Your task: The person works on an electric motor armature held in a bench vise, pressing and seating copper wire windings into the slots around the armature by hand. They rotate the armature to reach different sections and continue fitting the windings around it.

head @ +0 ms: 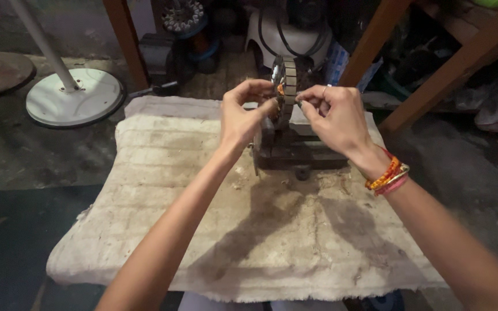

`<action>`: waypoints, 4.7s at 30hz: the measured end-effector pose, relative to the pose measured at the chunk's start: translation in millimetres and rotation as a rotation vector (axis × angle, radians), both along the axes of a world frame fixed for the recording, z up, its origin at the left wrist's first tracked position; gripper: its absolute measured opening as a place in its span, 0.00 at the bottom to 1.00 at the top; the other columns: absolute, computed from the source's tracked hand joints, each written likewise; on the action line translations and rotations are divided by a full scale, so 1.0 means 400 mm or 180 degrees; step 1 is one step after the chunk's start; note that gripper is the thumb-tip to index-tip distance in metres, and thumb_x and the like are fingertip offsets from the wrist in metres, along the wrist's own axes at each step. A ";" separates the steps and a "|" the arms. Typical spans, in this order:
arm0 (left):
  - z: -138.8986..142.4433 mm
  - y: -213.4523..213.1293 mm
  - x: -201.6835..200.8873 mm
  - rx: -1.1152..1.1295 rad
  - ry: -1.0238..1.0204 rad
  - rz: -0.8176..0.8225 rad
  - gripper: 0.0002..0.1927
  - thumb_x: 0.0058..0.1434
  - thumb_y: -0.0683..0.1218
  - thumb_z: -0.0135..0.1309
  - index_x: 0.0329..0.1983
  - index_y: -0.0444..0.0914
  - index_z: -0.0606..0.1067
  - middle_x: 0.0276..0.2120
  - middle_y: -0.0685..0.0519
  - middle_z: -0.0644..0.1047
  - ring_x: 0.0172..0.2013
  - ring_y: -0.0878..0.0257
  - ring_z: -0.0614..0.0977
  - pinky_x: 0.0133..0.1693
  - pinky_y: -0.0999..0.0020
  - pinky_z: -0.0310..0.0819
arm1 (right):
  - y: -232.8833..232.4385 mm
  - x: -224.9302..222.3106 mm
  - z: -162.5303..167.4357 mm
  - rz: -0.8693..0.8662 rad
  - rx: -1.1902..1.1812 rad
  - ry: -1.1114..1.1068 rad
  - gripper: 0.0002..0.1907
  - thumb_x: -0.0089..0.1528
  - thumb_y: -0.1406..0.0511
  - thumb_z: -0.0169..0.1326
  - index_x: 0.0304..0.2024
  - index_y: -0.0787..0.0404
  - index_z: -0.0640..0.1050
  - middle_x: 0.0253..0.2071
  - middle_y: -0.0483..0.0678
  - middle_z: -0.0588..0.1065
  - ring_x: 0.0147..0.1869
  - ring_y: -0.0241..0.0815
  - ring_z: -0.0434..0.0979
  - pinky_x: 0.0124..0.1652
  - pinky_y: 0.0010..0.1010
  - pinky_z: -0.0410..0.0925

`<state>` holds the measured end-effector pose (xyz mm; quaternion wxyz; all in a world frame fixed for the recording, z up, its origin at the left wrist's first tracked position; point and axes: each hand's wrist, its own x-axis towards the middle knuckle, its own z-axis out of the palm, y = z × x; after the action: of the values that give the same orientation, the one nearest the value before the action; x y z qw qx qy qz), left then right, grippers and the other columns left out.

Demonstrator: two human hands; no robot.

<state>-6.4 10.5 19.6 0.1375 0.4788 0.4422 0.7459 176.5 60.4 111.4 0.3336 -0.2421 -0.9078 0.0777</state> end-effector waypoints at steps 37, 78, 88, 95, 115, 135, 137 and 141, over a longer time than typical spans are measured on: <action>0.023 0.080 -0.038 -0.0628 -0.1009 -0.0248 0.10 0.54 0.42 0.66 0.39 0.34 0.84 0.32 0.52 0.86 0.31 0.71 0.85 0.34 0.76 0.80 | 0.159 -0.021 -0.076 -0.0179 -0.0540 0.0428 0.15 0.62 0.76 0.51 0.44 0.61 0.85 0.25 0.41 0.79 0.20 0.26 0.69 0.20 0.20 0.57; 0.056 -0.020 0.038 0.0112 -0.0029 0.0716 0.06 0.61 0.39 0.59 0.40 0.33 0.82 0.32 0.50 0.86 0.33 0.66 0.88 0.39 0.72 0.82 | 0.068 -0.067 0.025 0.0319 0.0623 0.0217 0.09 0.62 0.72 0.60 0.44 0.61 0.86 0.31 0.46 0.83 0.20 0.31 0.71 0.21 0.22 0.59; 0.070 0.024 0.026 -0.0236 -0.0487 0.0538 0.08 0.56 0.40 0.64 0.38 0.33 0.84 0.32 0.49 0.86 0.33 0.66 0.88 0.40 0.72 0.82 | 0.101 -0.057 -0.031 0.0201 0.0146 0.0772 0.07 0.66 0.74 0.57 0.45 0.65 0.84 0.23 0.44 0.77 0.24 0.26 0.69 0.24 0.22 0.59; 0.070 0.027 -0.011 -0.0301 0.0160 0.0490 0.10 0.56 0.39 0.62 0.41 0.36 0.85 0.34 0.50 0.86 0.35 0.66 0.89 0.41 0.74 0.83 | 0.108 -0.039 -0.073 0.0090 0.0417 0.0607 0.10 0.66 0.74 0.55 0.46 0.63 0.85 0.22 0.44 0.78 0.20 0.29 0.69 0.21 0.23 0.57; 0.054 -0.061 0.012 -0.0011 0.0626 0.0239 0.22 0.53 0.40 0.58 0.54 0.37 0.79 0.47 0.50 0.83 0.43 0.64 0.84 0.45 0.69 0.82 | -0.014 0.011 -0.041 0.0023 0.0408 0.0276 0.09 0.63 0.71 0.59 0.45 0.64 0.85 0.23 0.50 0.78 0.21 0.36 0.73 0.24 0.29 0.64; 0.045 -0.021 0.064 0.0142 0.0046 0.0809 0.09 0.60 0.40 0.59 0.44 0.34 0.80 0.35 0.49 0.85 0.35 0.63 0.85 0.40 0.68 0.79 | 0.036 -0.069 0.090 0.0323 0.0556 -0.0494 0.09 0.59 0.68 0.61 0.42 0.61 0.86 0.27 0.50 0.81 0.27 0.40 0.79 0.31 0.31 0.71; 0.042 -0.024 0.060 0.0101 -0.0030 0.0901 0.08 0.61 0.39 0.56 0.43 0.34 0.81 0.35 0.49 0.85 0.35 0.64 0.86 0.40 0.69 0.81 | 0.066 -0.063 0.093 0.0341 0.0554 -0.0386 0.08 0.61 0.68 0.62 0.43 0.61 0.86 0.26 0.50 0.80 0.26 0.38 0.78 0.30 0.30 0.69; 0.038 -0.039 0.050 0.0060 0.0181 0.0947 0.08 0.61 0.39 0.55 0.42 0.33 0.81 0.32 0.48 0.85 0.34 0.64 0.87 0.40 0.69 0.80 | 0.110 -0.052 0.073 0.0387 0.0583 -0.0142 0.07 0.63 0.69 0.61 0.43 0.62 0.86 0.28 0.48 0.81 0.25 0.34 0.74 0.28 0.27 0.66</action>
<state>13.6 -5.3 35.0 0.0084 0.4302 0.5049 0.7483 155.6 104.6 140.5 0.3287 -0.1567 -0.9313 0.0091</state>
